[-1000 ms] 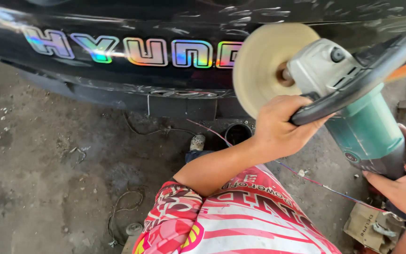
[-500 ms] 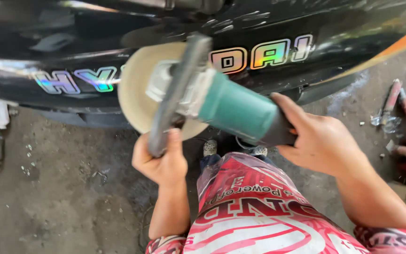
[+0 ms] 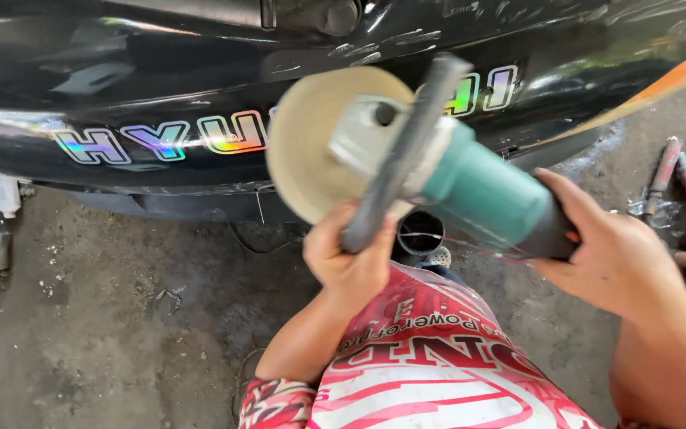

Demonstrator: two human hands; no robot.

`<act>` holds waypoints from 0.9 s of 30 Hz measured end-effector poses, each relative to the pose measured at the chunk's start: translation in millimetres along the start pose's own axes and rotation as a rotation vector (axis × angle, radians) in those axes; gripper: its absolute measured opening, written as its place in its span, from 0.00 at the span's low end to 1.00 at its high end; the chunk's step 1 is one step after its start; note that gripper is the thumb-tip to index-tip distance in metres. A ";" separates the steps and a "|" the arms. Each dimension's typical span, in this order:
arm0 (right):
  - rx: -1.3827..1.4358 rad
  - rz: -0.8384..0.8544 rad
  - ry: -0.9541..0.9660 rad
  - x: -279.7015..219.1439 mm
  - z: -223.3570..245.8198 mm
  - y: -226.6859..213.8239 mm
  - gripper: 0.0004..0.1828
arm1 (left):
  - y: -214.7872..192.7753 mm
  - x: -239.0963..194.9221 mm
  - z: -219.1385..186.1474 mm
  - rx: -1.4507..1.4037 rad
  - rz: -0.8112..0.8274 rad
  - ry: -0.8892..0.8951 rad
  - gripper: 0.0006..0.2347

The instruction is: The person uses a handheld electric polisher with a buffing pad to polish the front bumper of a black Hyundai car. They move the tool back and forth across the surface, focusing on the area around the brand logo and the lower edge of the bumper.

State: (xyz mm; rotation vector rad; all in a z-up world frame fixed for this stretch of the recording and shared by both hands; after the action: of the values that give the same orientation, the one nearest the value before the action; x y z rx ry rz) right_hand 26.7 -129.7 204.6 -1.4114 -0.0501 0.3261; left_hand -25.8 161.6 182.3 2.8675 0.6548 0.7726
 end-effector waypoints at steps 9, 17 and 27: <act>0.266 -0.312 0.052 -48.2 -79.2 -6.1 0.49 | 149.7 -12.9 40.9 -0.100 0.211 0.020 0.07; 0.404 -0.292 0.188 -88.0 -177.1 53.9 0.44 | 205.0 -12.3 64.8 -0.222 0.320 -0.114 0.06; 0.220 -0.232 0.082 -51.3 -75.1 43.2 0.50 | 81.3 -1.7 24.1 -0.085 0.155 -0.006 0.07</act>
State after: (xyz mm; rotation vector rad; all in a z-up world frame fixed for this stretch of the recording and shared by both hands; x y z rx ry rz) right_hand -13.6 -209.4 158.3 -1.1854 -0.1068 0.0780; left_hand 15.8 87.9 177.2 2.8666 0.3929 0.7901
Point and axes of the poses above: each hand's wrist, its own x-axis towards the middle knuckle, its own y-axis out of the palm, z = x × y, the point moved 6 cm from there along x, towards the middle knuckle, and after that the axes turned 10 degrees about -x, right-handed, at the moved point
